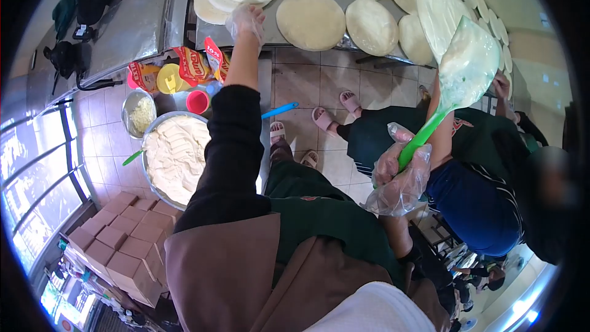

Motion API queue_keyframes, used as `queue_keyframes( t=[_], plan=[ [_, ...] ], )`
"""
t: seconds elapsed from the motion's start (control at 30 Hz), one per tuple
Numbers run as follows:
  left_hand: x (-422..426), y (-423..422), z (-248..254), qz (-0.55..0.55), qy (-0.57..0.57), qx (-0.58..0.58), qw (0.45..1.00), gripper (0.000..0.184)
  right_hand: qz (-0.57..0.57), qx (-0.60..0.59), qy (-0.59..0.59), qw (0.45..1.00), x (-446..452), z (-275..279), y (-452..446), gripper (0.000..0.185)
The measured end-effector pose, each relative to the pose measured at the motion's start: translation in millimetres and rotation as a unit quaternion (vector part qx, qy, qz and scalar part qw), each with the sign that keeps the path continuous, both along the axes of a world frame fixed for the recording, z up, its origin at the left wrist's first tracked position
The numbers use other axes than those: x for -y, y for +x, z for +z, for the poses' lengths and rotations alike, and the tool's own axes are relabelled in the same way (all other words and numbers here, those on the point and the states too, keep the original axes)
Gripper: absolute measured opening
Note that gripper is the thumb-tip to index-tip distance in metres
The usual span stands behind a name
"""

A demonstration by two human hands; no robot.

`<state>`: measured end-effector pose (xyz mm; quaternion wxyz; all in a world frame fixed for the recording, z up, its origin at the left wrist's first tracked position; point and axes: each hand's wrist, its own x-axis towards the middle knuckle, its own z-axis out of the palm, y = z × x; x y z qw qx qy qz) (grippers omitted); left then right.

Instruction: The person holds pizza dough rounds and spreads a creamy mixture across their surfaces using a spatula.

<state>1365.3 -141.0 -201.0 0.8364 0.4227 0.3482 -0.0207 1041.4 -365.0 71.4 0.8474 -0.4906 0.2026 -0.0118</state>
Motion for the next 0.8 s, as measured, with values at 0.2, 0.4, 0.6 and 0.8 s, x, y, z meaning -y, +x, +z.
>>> queue_keyframes(
  t=[0.2, 0.4, 0.6, 0.8],
  plan=[
    [-5.1, 30.9, 11.5, 0.024, -0.150, -0.029, 0.988, 0.046, -0.032, -0.006, -0.052, 0.998, -9.8, 1.8, 6.8, 0.046],
    [-5.5, 71.3, -33.7, 0.091, -0.224, 0.013, 0.970, 0.044, -0.032, -0.015, -0.035, 0.999, -10.3, -5.1, 11.3, 0.046],
    [-15.9, 67.9, -34.3, 0.044, -0.084, 0.095, 0.991, 0.046, -0.015, -0.011, -0.040, 0.999, -13.0, -3.4, 14.8, 0.047],
    [-50.2, 24.0, 9.3, 0.099, -0.237, 0.228, 0.939, 0.048, -0.022, -0.023, -0.072, 0.997, -17.2, -2.3, 16.2, 0.048]
  ],
)
